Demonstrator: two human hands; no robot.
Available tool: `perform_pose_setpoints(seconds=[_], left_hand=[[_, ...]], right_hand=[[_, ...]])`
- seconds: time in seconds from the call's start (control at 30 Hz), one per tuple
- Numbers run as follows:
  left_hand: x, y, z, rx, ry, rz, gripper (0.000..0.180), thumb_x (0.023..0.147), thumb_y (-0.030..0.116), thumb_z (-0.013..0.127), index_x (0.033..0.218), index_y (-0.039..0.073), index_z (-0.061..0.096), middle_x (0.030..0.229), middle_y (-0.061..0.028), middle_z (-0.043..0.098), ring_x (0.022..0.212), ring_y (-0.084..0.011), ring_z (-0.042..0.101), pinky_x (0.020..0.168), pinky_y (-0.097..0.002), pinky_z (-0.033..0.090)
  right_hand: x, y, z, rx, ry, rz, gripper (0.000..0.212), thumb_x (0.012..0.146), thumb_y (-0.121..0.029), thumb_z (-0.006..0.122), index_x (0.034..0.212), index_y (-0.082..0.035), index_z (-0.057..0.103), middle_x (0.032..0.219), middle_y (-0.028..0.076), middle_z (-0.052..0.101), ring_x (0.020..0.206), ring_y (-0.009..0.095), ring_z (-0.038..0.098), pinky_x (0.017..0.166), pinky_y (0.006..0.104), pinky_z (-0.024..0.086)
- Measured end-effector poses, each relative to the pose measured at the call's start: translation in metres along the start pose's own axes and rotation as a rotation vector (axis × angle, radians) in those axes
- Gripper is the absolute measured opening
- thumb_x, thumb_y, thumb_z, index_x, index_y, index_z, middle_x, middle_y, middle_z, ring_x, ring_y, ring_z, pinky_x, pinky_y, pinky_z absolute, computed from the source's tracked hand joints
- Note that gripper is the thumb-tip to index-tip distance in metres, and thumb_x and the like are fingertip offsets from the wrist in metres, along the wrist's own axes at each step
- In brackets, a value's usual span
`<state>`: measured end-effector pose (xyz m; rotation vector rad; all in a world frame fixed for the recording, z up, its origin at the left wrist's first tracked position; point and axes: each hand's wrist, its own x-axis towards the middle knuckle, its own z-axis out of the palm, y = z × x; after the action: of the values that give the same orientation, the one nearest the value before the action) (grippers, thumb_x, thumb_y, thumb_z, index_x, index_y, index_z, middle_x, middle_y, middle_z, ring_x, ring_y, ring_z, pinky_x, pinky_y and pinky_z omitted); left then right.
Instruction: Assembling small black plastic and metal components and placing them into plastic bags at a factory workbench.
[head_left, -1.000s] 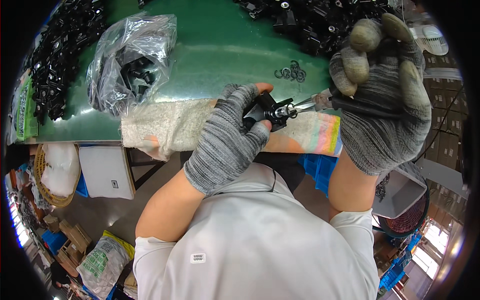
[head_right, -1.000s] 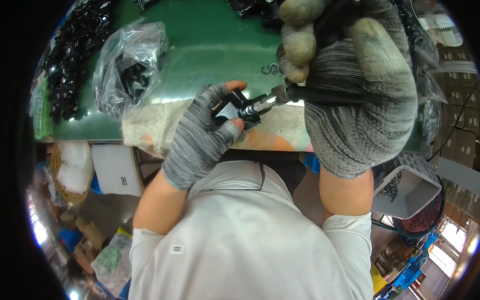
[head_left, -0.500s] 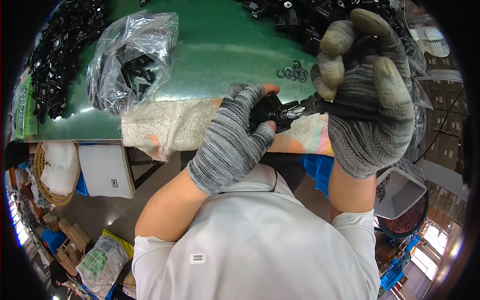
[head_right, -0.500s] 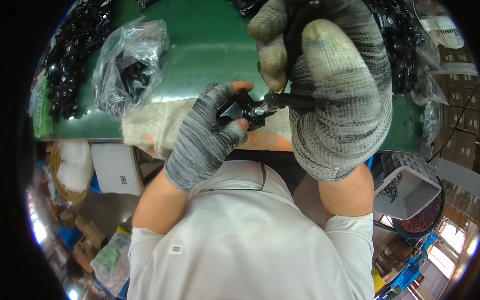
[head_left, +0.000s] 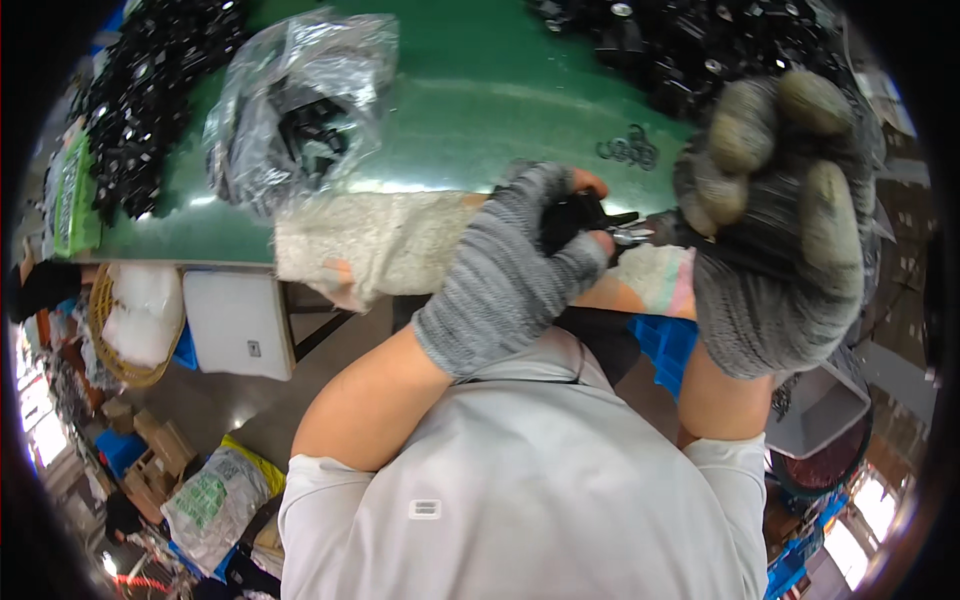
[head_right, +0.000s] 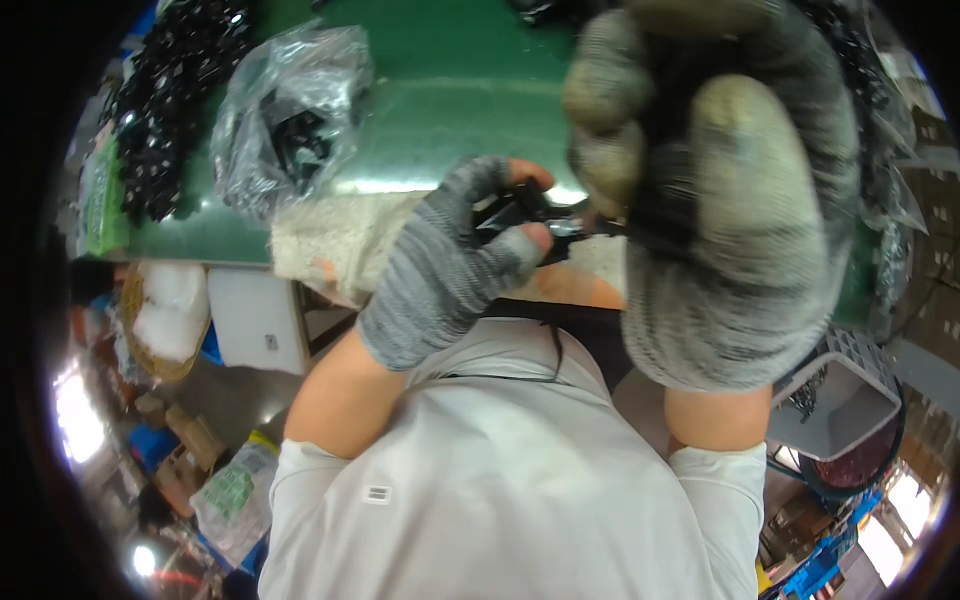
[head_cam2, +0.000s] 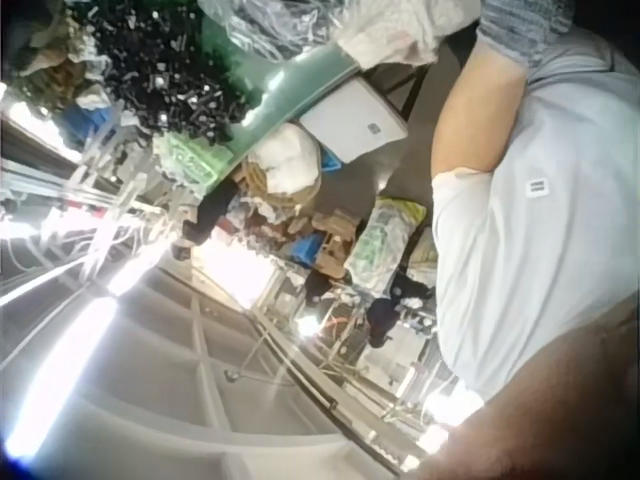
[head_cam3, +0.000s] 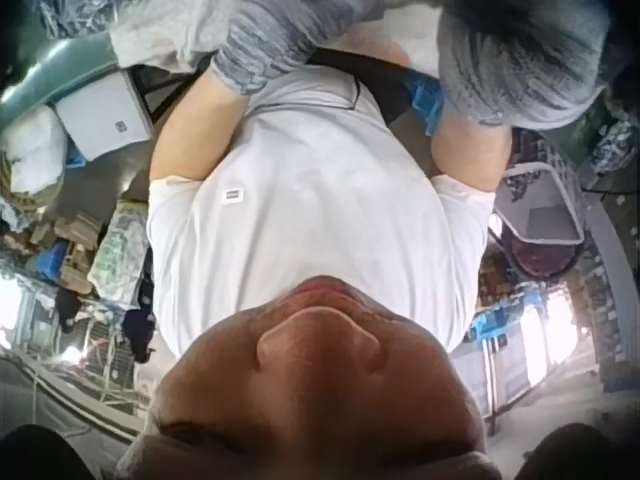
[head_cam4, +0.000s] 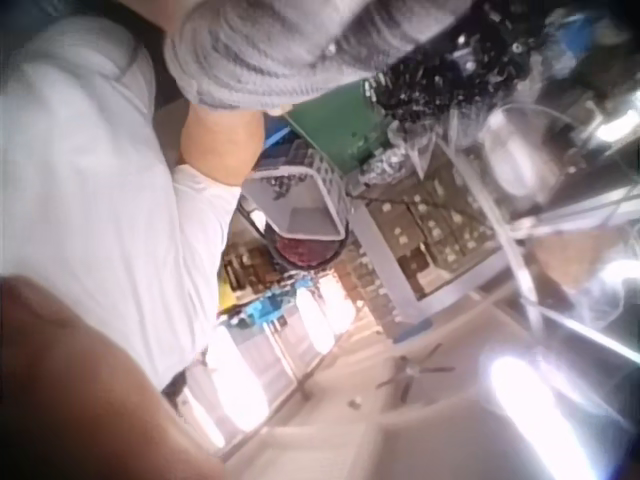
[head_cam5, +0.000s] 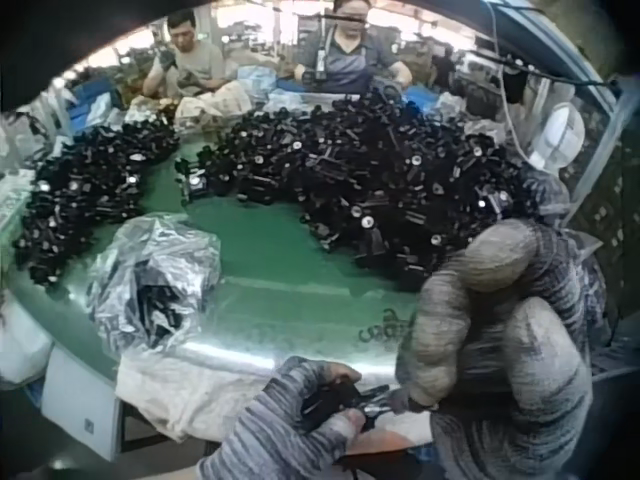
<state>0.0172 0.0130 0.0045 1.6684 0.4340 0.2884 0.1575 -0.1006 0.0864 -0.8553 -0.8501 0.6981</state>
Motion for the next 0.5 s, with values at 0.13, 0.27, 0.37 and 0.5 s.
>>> perform_pose_setpoints(seconds=[0.13, 0.27, 0.37, 0.5], left_hand=[[0.005, 0.01, -0.003, -0.063, -0.029, -0.128, 0.04, 0.09, 0.009, 0.07, 0.128, 0.003, 0.058, 0.116, -0.0115, 0.064, 0.105, -0.0181, 0.064, 0.09, -0.0308, 0.054], [0.003, 0.009, -0.007, -0.045, -0.093, -0.092, 0.043, 0.09, 0.009, 0.07, 0.13, 0.003, 0.057, 0.118, -0.0108, 0.061, 0.111, -0.0197, 0.063, 0.096, -0.0327, 0.053], [-0.003, -0.001, -0.015, 0.003, -0.08, -0.042, 0.048, 0.088, 0.011, 0.073, 0.132, 0.004, 0.055, 0.12, -0.0097, 0.06, 0.117, -0.0207, 0.06, 0.102, -0.0342, 0.049], [-0.017, -0.012, -0.025, -0.228, -0.078, 0.014, 0.054, 0.08, 0.011, 0.074, 0.13, 0.007, 0.054, 0.119, -0.0166, 0.055, 0.115, -0.0336, 0.058, 0.102, -0.041, 0.046]], right_hand=[[-0.007, 0.016, -0.009, -0.038, -0.023, -0.056, 0.044, 0.102, -0.021, 0.051, 0.142, -0.004, 0.047, 0.108, 0.014, 0.054, 0.083, 0.018, 0.052, 0.068, 0.0303, 0.045], [-0.011, 0.021, -0.006, -0.071, -0.036, -0.087, 0.045, 0.101, -0.02, 0.056, 0.142, -0.004, 0.049, 0.106, 0.013, 0.055, 0.081, 0.017, 0.051, 0.068, 0.0295, 0.045], [-0.008, 0.027, 0.012, -0.241, -0.056, -0.106, 0.059, 0.096, -0.029, 0.063, 0.147, -0.004, 0.044, 0.107, 0.014, 0.055, 0.082, 0.016, 0.051, 0.069, 0.0279, 0.044], [-0.01, 0.0, 0.032, -0.306, -0.147, -0.091, 0.075, 0.093, -0.039, 0.065, 0.153, -0.006, 0.037, 0.106, 0.013, 0.052, 0.083, 0.018, 0.051, 0.071, 0.0307, 0.044]])
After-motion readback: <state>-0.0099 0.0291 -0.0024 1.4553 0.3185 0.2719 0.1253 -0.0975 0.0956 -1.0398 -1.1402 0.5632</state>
